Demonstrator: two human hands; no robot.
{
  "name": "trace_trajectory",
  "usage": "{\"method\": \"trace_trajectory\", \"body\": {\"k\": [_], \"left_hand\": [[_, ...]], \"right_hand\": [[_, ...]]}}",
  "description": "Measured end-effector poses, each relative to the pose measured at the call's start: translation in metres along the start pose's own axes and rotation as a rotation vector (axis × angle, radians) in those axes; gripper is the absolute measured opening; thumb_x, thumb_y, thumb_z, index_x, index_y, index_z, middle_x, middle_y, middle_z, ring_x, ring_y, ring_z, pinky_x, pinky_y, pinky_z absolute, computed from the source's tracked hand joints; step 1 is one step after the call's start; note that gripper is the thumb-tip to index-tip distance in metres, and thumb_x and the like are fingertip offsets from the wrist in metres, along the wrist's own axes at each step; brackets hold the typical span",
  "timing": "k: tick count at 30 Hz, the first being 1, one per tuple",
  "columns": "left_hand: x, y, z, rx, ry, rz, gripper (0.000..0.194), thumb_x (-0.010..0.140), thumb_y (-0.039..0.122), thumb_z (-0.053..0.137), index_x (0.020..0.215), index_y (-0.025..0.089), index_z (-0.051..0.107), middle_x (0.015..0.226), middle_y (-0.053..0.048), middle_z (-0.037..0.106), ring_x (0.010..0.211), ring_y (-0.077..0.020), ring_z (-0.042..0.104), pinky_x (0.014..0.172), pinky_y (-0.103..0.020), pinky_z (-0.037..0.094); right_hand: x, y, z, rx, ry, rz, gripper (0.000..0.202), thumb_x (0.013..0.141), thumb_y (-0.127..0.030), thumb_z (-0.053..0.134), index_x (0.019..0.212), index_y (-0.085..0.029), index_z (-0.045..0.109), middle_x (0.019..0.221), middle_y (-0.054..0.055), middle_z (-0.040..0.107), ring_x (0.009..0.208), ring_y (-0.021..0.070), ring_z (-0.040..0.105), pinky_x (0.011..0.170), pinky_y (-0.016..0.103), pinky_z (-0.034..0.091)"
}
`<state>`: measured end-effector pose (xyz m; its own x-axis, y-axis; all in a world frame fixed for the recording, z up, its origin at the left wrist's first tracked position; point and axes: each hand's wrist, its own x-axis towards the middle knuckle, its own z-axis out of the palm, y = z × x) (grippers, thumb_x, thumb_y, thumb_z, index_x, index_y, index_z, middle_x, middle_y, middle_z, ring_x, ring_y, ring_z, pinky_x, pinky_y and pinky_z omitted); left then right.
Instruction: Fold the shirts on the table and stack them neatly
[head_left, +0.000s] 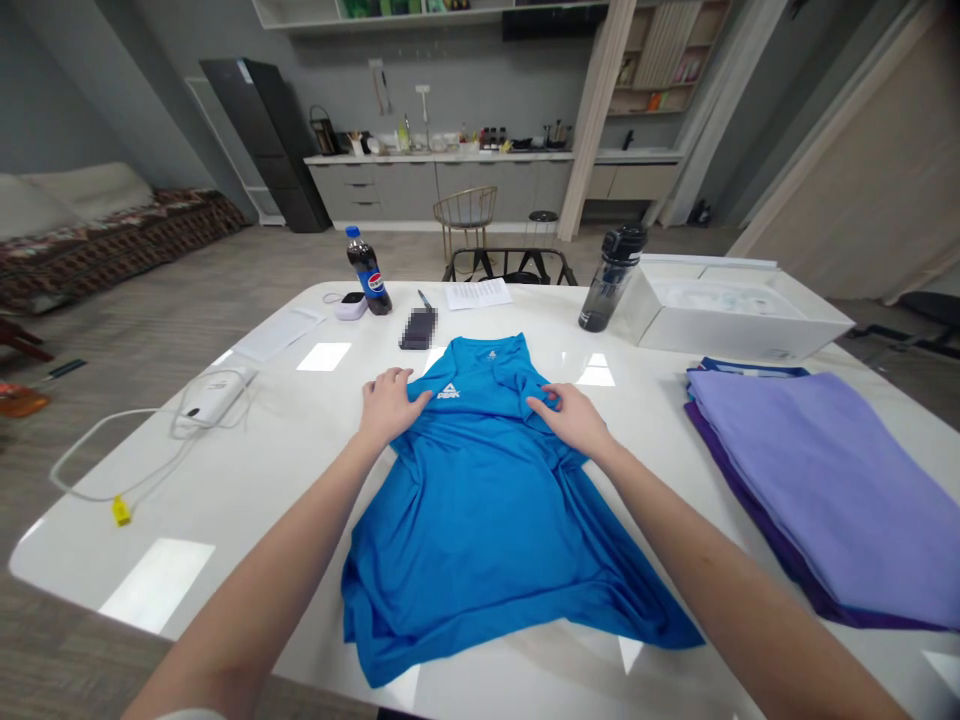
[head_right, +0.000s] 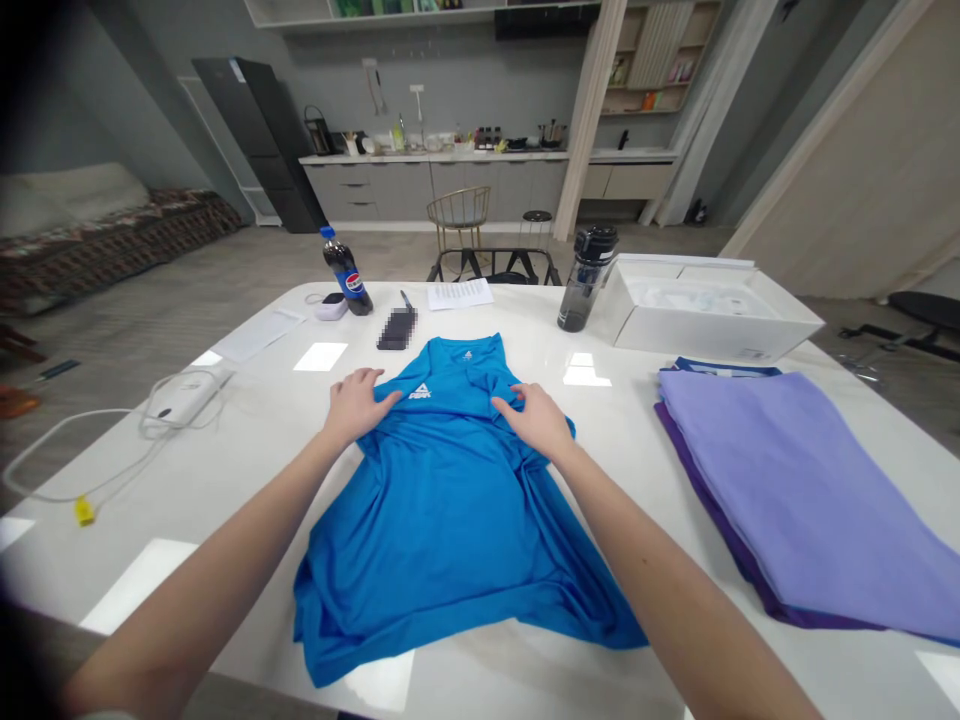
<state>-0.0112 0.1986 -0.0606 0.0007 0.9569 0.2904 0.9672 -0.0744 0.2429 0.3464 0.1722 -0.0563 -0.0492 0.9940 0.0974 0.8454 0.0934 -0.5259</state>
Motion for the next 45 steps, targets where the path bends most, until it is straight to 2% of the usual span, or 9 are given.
{"method": "trace_trajectory", "body": {"k": [4,7,14,17,20,26,30,35,45], "left_hand": [[0.013,0.016,0.012,0.125,-0.237,0.001,0.034,0.095,0.040,0.049,0.117,0.020,0.064,0.123,-0.016,0.066,0.118,-0.0351,0.059,0.102,-0.051,0.040],[0.023,0.009,0.015,0.009,-0.160,-0.097,0.027,0.099,0.032,0.042,0.110,0.020,0.062,0.108,-0.015,0.070,0.103,-0.0327,0.066,0.091,-0.044,0.046],[0.068,-0.037,0.005,-0.316,0.236,-0.278,0.019,0.097,0.039,0.046,0.105,0.025,0.058,0.080,-0.009,0.066,0.085,-0.0323,0.067,0.080,-0.041,0.047],[0.091,-0.059,0.012,-0.261,0.126,-0.342,0.010,0.086,0.033,0.061,0.089,0.024,0.059,0.080,-0.010,0.065,0.090,-0.0338,0.066,0.084,-0.045,0.048],[0.100,-0.066,0.019,-0.108,-0.075,-0.416,0.009,0.079,0.025,0.065,0.084,0.020,0.061,0.089,-0.015,0.067,0.096,-0.0372,0.066,0.086,-0.049,0.049],[0.090,-0.017,0.023,0.121,-0.024,0.099,0.031,0.098,0.031,0.046,0.118,0.018,0.064,0.117,-0.019,0.064,0.115,-0.0346,0.061,0.101,-0.048,0.045],[0.086,0.024,0.042,0.055,-0.245,0.320,0.040,0.102,0.039,0.042,0.129,0.019,0.063,0.128,-0.016,0.065,0.121,-0.0295,0.060,0.108,-0.041,0.042],[0.091,0.055,0.080,0.031,-0.363,0.219,0.067,0.103,0.056,0.034,0.154,0.013,0.043,0.162,-0.020,0.036,0.150,-0.0362,0.034,0.121,-0.048,0.028],[0.129,0.085,0.120,-0.022,-0.335,0.089,0.077,0.101,0.061,0.019,0.163,0.016,0.026,0.170,-0.008,0.019,0.158,-0.0310,0.013,0.128,-0.048,0.012]], "right_hand": [[0.021,-0.029,0.026,-0.168,-0.050,0.139,0.043,0.093,-0.049,0.059,0.120,-0.016,0.064,0.122,0.016,0.064,0.110,0.0299,0.064,0.087,0.035,0.049],[0.031,-0.026,0.021,-0.223,-0.018,0.199,0.026,0.095,-0.032,0.052,0.114,-0.018,0.063,0.113,0.014,0.068,0.104,0.0290,0.066,0.082,0.035,0.048],[0.060,0.049,-0.068,-0.260,0.251,0.371,0.032,0.095,-0.034,0.047,0.119,-0.020,0.062,0.104,0.015,0.071,0.096,0.0313,0.066,0.076,0.036,0.046],[0.076,0.086,-0.092,-0.358,0.251,0.472,0.037,0.095,-0.032,0.047,0.124,-0.016,0.062,0.110,0.020,0.068,0.103,0.0345,0.064,0.083,0.042,0.047],[0.082,0.101,-0.087,-0.511,0.146,0.510,0.041,0.093,-0.022,0.045,0.128,-0.012,0.061,0.123,0.027,0.061,0.113,0.0391,0.060,0.088,0.050,0.047],[0.085,0.067,-0.042,-0.495,0.152,0.079,0.041,0.100,-0.030,0.038,0.132,-0.015,0.061,0.134,0.020,0.058,0.123,0.0333,0.053,0.102,0.046,0.044],[0.094,0.047,-0.005,-0.335,-0.039,0.162,0.058,0.103,-0.054,0.031,0.141,-0.021,0.058,0.147,0.016,0.053,0.132,0.0346,0.049,0.108,0.052,0.041],[0.107,0.055,0.021,-0.365,-0.125,0.314,0.072,0.100,-0.067,0.019,0.161,-0.029,0.031,0.170,0.007,0.021,0.153,0.0414,0.017,0.112,0.079,0.015],[0.150,0.085,0.023,-0.370,-0.073,0.338,0.078,0.099,-0.068,0.011,0.164,-0.026,0.022,0.171,0.007,0.016,0.155,0.0348,0.012,0.116,0.076,0.001]]}}
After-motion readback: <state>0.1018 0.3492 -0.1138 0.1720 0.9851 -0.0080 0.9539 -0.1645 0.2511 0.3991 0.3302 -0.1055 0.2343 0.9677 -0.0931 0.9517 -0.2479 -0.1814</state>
